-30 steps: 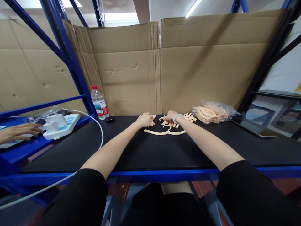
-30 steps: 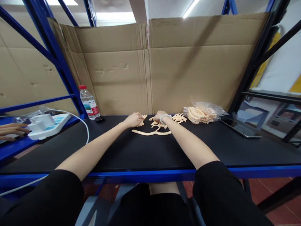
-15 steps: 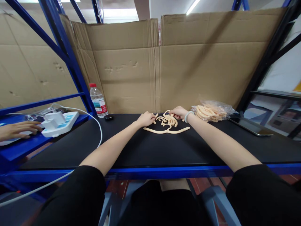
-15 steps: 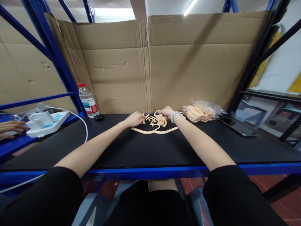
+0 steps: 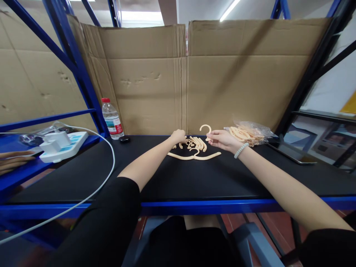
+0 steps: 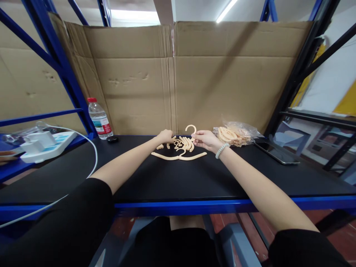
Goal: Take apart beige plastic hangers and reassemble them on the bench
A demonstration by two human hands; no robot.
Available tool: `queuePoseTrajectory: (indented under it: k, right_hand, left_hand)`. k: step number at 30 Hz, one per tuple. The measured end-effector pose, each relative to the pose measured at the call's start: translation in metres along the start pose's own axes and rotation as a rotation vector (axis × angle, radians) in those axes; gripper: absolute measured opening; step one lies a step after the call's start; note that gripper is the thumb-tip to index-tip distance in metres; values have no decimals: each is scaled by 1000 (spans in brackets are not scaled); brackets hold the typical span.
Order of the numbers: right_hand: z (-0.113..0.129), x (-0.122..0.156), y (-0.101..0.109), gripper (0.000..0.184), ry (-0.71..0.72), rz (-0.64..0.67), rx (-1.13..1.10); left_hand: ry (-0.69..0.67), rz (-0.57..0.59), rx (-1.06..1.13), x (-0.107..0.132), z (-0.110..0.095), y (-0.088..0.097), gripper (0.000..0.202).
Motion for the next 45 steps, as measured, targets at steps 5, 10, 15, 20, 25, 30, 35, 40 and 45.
queuePoseTrajectory:
  k: [5, 10, 15, 20, 25, 30, 35, 40, 45]
  right_hand:
    - [-5, 1, 5, 15, 28, 15, -59]
    - [-10, -1, 11, 12, 43, 17, -84]
    - [-11, -1, 8, 13, 44, 29, -92]
    - [-11, 1, 2, 13, 65, 37, -83]
    - [-11, 4, -1, 16, 69, 30, -82]
    - [-9, 11, -3, 16, 93, 23, -121]
    - [-9, 23, -14, 15, 132, 93, -170]
    - [-16, 35, -28, 17, 112, 237, -180]
    - [-22, 49, -37, 17, 97, 317, -172]
  left_hand:
    - [61, 30, 46, -13, -4, 0, 32]
    - [60, 58, 166, -13, 3, 7, 24]
    - [92, 57, 342, -10, 17, 13, 17]
    - [149, -45, 469, -8, 37, 12, 22]
    - [220, -168, 611, -1, 52, 16, 20]
    - [168, -202, 852, 25, 38, 35, 13]
    - [-69, -149, 1181, 81, 10, 40, 8]
    - [-257, -116, 1428, 128, -2, 24, 29]
    - [-299, -157, 1442, 150, -11, 15, 26]
Point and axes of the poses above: each hand's wrist, its own x-axis away from the middle knuckle, its own y-axis out of the back of the hand, z = x × y, the point moved 3 cm from there along -x, towards the middle knuckle, and after that the axes turned 7 degrees about -x, right-handed, at the moved point
